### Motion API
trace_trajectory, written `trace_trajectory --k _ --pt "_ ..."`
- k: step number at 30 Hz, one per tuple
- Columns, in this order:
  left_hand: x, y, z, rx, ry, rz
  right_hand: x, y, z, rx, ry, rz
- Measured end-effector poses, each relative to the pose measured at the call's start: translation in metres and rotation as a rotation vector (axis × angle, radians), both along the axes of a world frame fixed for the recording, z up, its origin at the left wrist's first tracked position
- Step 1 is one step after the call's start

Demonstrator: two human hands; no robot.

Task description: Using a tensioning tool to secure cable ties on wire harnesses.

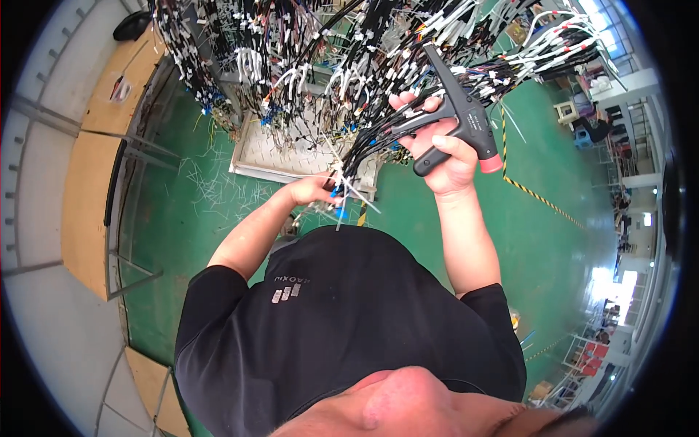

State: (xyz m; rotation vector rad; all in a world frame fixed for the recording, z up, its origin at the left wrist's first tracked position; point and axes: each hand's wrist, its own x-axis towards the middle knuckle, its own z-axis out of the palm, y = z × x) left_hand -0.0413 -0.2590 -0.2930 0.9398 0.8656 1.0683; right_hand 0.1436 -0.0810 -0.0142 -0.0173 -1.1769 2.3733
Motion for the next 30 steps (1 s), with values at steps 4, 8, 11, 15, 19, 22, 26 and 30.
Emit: trace_trajectory --k 4,8,11,15,19,22,26,30 --pt "-0.034 -0.043 0.058 -0.231 -0.252 -0.155 0.010 0.001 -0.025 -0.021 -0.059 -0.053" --pt "-0.054 -0.068 0.089 -0.409 -0.247 -0.142 0.034 -0.007 -0.068 -0.115 -0.107 -0.123" --pt "-0.059 -0.077 0.101 -0.415 -0.244 -0.137 0.048 -0.032 -0.074 -0.192 -0.112 -0.203" --pt "-0.056 -0.082 0.119 -0.418 -0.330 -0.153 0.067 -0.045 -0.090 -0.075 -0.160 -0.293" --pt "-0.055 -0.090 0.126 -0.335 -0.539 -0.278 0.097 -0.052 -0.130 0.085 -0.196 -0.427" --pt "-0.047 -0.093 0.140 -0.318 -0.560 -0.336 0.118 -0.057 -0.134 0.129 -0.261 -0.458" --pt "-0.027 -0.116 0.154 -0.343 -0.553 -0.251 0.137 -0.051 -0.132 0.205 -0.311 -0.428" --pt "-0.006 -0.129 0.172 -0.383 -0.548 -0.250 0.150 -0.042 -0.115 0.307 -0.386 -0.339"
